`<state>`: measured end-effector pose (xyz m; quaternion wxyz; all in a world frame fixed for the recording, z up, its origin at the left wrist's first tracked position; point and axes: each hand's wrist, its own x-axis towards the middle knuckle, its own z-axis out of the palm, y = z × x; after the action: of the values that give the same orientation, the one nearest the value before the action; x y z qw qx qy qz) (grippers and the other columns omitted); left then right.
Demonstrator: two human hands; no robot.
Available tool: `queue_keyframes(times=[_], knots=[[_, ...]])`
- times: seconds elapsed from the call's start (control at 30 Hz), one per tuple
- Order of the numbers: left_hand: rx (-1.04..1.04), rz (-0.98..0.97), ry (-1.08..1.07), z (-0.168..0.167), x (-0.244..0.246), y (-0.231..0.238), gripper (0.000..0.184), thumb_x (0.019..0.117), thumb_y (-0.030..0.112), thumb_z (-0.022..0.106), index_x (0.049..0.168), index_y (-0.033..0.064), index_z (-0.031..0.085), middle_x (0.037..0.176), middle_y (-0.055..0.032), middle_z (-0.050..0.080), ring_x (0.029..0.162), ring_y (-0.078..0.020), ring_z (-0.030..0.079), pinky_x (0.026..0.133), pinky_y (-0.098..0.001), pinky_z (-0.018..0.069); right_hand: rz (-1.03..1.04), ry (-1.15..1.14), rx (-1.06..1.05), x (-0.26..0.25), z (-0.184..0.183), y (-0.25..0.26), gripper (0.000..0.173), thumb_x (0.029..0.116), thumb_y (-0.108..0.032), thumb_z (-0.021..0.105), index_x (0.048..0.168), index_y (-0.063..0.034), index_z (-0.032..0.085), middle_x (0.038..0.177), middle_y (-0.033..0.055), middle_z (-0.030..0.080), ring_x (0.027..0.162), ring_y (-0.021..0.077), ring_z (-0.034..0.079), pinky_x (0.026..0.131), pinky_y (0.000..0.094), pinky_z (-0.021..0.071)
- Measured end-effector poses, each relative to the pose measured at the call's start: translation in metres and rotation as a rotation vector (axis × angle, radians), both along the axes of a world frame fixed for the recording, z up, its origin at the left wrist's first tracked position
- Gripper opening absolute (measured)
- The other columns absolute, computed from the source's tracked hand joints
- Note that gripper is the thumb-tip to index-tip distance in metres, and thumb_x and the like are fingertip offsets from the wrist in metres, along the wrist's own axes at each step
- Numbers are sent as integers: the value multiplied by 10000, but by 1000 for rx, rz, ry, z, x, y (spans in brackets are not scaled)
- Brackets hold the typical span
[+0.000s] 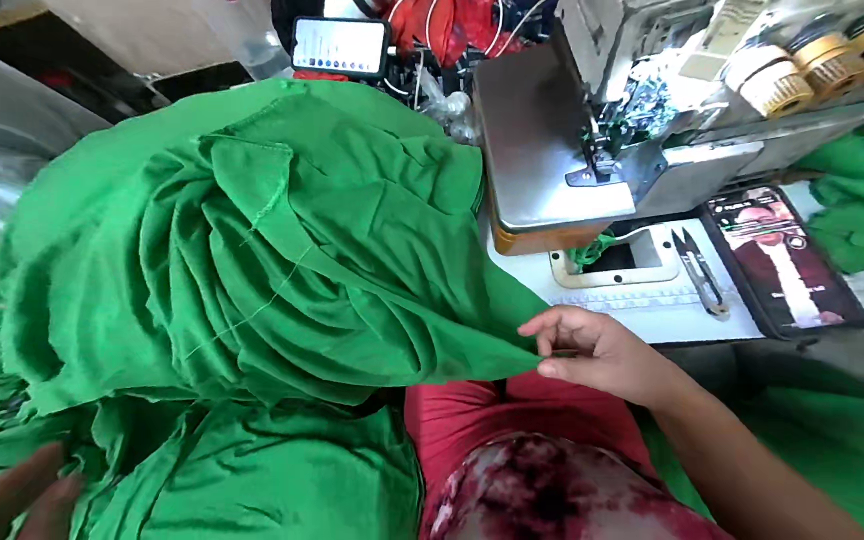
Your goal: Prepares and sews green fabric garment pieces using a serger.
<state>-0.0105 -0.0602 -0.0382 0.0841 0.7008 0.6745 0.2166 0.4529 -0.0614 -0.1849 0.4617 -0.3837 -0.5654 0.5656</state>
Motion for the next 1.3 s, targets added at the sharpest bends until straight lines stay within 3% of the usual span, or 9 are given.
queue_keyframes(times=[0.17, 0.3, 0.5, 0.77, 0.87, 0.97, 1.1, 1.17, 1.3], knots=[[259, -707, -247, 0, 121, 40, 220, 1065, 294, 555, 1183, 179, 701, 1242, 76, 705, 1239, -41, 604, 1064, -257, 480, 226, 331, -118, -30, -7, 2, 369, 887, -95, 691, 1246, -147, 623, 922, -134, 666, 839, -25, 622, 747, 170, 524], [280, -966, -342, -31, 204, 73, 211, 1054, 141, 536, 1085, 69, 732, 1170, -55, 724, 1218, -121, 627, 1064, -287, 493, 182, 456, -306, -57, -5, 11, 451, 883, -80, 647, 1319, -52, 537, 1218, -3, 657, 1067, 105, 664, 921, 295, 561], [322, -803, -268, -69, 221, 128, 227, 1018, 80, 528, 1105, -5, 720, 1199, -151, 708, 1218, -268, 632, 1070, -427, 472, 373, 265, -325, -70, 5, 21, 446, 1007, -192, 566, 1422, -90, 439, 1181, -42, 652, 582, -59, 491, 484, 115, 413], [396, -822, -451, -85, 215, 133, 170, 1004, 32, 552, 1030, -48, 699, 1107, -164, 712, 1163, -218, 648, 1054, -354, 487, 255, -213, 8, -82, -11, 20, 366, 994, -171, 633, 1311, 11, 601, 841, 61, 646, 668, 42, 555, 621, 189, 479], [456, -822, -482, -83, 193, 111, 201, 1047, 164, 548, 1059, 11, 677, 1111, -96, 709, 1157, -162, 642, 1035, -341, 504, 200, -221, 25, -84, -13, 18, 334, 1005, -164, 612, 1287, 13, 621, 849, 69, 664, 669, 47, 564, 631, 191, 487], [550, -660, -433, -109, 162, 74, 310, 1030, 385, 595, 893, 111, 647, 832, 6, 659, 831, -65, 644, 773, -237, 539, 187, -189, 26, -84, -14, 17, 322, 1009, -154, 602, 1275, 24, 638, 843, 74, 675, 674, 43, 573, 645, 189, 495], [383, -369, -302, -164, 142, 28, 494, 946, 526, 667, 919, 33, 637, 800, -89, 640, 765, -101, 621, 695, -218, 512, 191, -204, 37, -84, -11, 18, 318, 1004, -123, 608, 1276, 37, 645, 898, 132, 701, 726, 116, 626, 695, 255, 530], [208, -305, -261, -179, 143, 14, 502, 919, 444, 701, 1040, -43, 685, 930, -177, 696, 846, -187, 672, 756, -309, 557, 188, -209, 66, -84, -11, 17, 311, 991, -115, 626, 1261, 38, 655, 951, 144, 696, 740, 121, 603, 680, 246, 507], [82, -390, -548, -162, 153, 6, 230, 977, 284, 663, 894, 69, 666, 795, 36, 664, 752, 42, 631, 728, -128, 545, 176, -150, 148, -82, -8, 12, 402, 909, -194, 758, 1244, 15, 682, 1120, 184, 642, 703, 55, 526, 563, 164, 415]])
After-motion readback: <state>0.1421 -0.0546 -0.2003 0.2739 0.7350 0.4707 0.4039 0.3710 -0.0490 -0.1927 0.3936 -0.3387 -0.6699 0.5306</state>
